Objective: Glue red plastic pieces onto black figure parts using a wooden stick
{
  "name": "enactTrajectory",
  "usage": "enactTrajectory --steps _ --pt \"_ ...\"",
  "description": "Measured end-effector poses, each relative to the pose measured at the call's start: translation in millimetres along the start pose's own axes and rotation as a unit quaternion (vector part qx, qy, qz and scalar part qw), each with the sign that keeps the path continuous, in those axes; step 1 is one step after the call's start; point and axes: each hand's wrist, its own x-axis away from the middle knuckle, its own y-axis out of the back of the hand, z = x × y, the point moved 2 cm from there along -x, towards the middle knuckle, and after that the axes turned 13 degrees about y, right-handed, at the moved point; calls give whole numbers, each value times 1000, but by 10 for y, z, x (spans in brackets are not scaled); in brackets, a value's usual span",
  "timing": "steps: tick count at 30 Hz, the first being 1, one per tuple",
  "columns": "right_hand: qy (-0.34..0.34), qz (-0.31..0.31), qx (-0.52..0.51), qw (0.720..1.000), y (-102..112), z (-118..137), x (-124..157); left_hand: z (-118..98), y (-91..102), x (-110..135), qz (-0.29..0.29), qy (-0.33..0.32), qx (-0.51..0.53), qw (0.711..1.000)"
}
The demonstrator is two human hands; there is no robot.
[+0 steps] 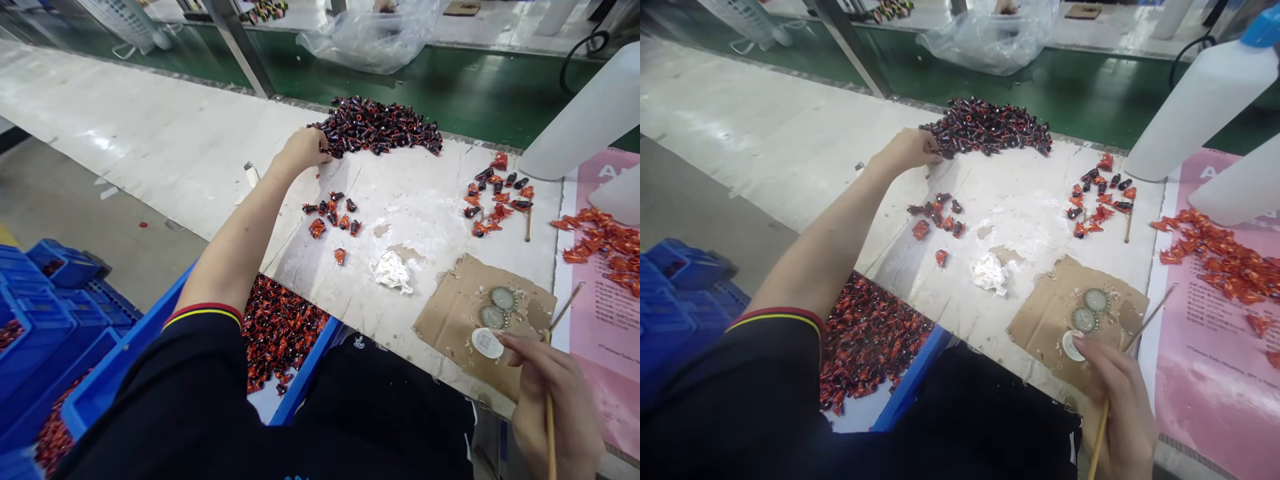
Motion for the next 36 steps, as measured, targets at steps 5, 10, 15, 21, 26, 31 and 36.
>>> enactTrajectory --steps 5,10,15,21,26,31,36 --pt "-86 -82 -52 992 40 -25 -13 -57 -34 133 -36 34 4 999" --pt "-94 -139 -52 984 35 -182 -15 -125 115 512 -110 63 136 982" --pt "-69 -165 -35 983 -61 -191 -6 -385 189 1513 31 -90 447 890" --pt "-54 -226 -120 965 -140 -153 28 -770 -60 2633 325 -103 648 681" --pt "-48 -225 -110 967 -152 -158 29 -963 -258 2983 425 -44 707 563" --pt "-68 -202 -91 973 -155 -162 74 -1054 -339 3152 419 -24 694 585" --pt "-94 -165 -67 980 -157 -158 67 -1062 -361 3256 378 -35 650 658"
